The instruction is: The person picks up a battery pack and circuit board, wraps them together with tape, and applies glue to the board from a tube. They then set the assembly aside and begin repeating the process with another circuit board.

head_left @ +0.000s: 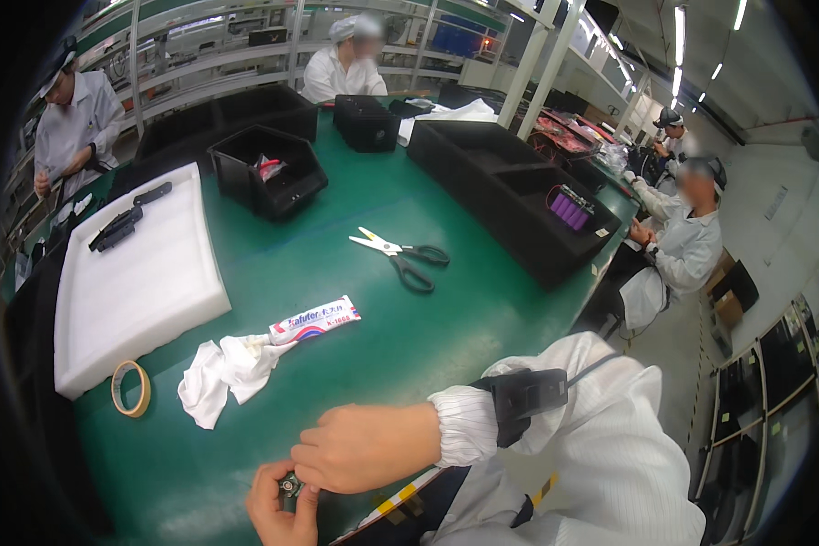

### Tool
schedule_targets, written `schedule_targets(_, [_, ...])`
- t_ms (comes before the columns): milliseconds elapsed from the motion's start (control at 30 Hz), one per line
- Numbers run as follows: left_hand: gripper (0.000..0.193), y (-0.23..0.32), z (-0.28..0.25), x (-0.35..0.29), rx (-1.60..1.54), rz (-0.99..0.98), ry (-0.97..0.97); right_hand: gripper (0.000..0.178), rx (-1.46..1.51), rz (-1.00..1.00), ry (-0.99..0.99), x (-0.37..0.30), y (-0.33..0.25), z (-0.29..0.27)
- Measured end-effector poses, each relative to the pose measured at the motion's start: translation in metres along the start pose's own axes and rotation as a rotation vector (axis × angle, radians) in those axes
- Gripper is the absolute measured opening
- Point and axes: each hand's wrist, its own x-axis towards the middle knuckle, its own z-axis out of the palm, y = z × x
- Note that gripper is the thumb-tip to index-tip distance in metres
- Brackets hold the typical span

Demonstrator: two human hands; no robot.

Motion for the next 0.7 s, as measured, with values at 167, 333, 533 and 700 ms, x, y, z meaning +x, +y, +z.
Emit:
schedule_targets(167, [0.017,0.011,-0.001,-0.007,0.223,0.085,0.06,0.015,0.112,0.039,0.083,-0.007,-0.007,0.01])
schedule_targets(333, [0.023,-0.003,0.016,0.003,0.23,0.146,0.169,0.026,0.174,0.26,0.132,-0.031,-0.005,0.001])
schedule_targets(533, [0.032,0.0,0.015,-0.003,0.292,0.103,0.165,0.036,0.387,0.532,0.336,-0.083,-0.005,-0.029])
schedule_targets(700, [0.062,0.018,0.007,-0.009,0.375,0.066,0.071,0.031,0.429,0.684,0.389,-0.116,-0.016,-0.018])
